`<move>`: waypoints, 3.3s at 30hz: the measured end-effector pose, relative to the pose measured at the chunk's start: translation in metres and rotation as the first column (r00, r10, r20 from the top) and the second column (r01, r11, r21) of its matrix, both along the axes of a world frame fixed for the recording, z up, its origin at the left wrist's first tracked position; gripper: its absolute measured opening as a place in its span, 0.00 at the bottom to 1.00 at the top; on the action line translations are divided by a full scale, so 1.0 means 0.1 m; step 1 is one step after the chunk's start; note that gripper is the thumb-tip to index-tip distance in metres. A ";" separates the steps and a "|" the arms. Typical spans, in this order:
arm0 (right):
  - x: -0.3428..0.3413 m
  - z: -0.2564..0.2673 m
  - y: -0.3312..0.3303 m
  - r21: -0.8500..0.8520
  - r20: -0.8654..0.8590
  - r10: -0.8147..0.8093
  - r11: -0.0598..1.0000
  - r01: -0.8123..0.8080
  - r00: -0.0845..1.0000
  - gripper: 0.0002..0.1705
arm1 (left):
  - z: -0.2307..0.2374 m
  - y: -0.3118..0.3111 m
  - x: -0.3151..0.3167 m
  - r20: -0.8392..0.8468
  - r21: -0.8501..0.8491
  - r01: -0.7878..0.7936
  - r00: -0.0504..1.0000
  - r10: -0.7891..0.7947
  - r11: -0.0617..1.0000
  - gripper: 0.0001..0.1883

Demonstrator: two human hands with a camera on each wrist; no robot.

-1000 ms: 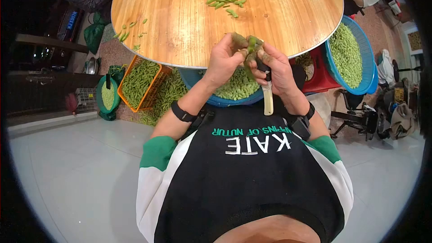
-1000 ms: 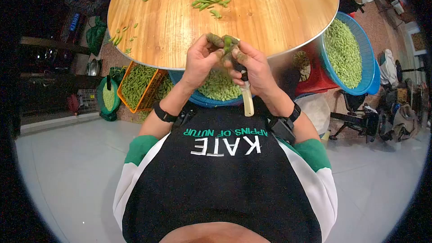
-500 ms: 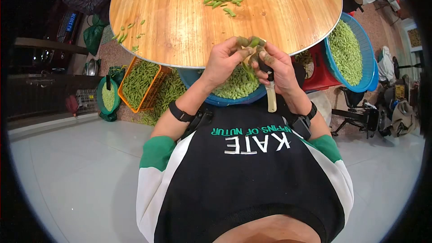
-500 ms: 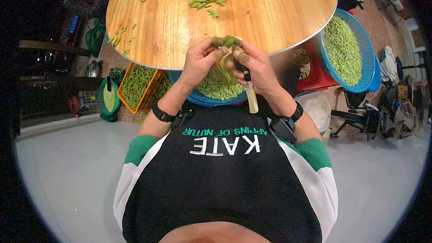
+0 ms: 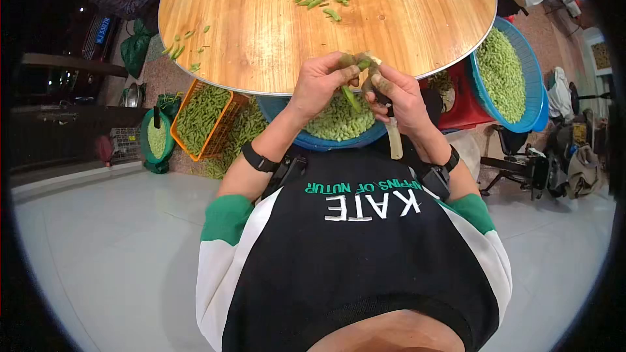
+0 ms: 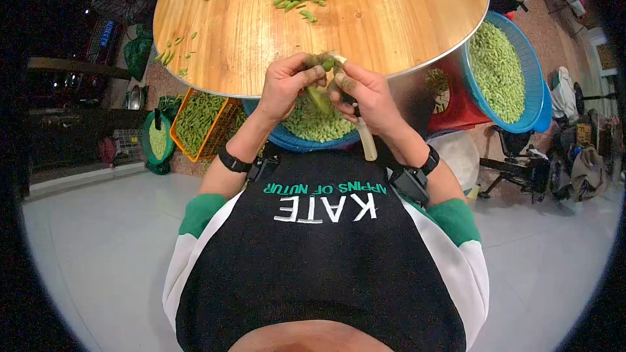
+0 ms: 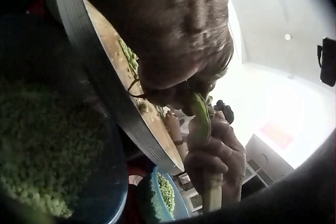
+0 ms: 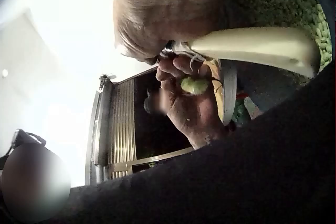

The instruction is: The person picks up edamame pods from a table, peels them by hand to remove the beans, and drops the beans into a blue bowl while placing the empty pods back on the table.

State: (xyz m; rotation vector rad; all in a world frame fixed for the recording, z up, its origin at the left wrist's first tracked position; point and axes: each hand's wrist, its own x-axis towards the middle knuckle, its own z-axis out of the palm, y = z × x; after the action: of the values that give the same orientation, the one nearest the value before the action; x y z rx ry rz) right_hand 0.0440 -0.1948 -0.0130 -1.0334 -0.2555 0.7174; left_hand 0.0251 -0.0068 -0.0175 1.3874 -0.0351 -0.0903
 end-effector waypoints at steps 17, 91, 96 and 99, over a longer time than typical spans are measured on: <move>0.12 -0.12 -0.02 0.383 -0.447 0.184 0.924 0.002 0.875 0.20 | -0.14 0.02 0.08 0.258 0.251 0.005 0.963 -0.072 0.968 0.09; 0.08 -0.19 -0.06 -0.436 0.801 0.344 0.896 0.084 0.491 0.16 | 0.29 1.29 -0.52 0.554 0.809 -0.534 0.833 0.012 -0.244 0.06; 0.11 -0.09 0.02 -0.389 0.621 0.247 0.921 0.019 0.744 0.14 | 0.25 1.51 -0.26 0.528 0.849 -0.518 0.840 0.125 -0.101 0.06; 0.19 -0.13 0.09 -0.295 0.494 0.126 0.955 0.030 0.860 0.16 | 0.23 1.21 0.32 0.517 0.831 -0.509 0.856 0.029 0.225 0.07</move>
State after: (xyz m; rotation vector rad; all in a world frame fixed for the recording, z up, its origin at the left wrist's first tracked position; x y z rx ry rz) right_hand 0.0635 -0.1855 -0.0255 -1.5045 -0.6513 0.5217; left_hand 0.0571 0.1143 0.0059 2.6582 -0.0790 0.6256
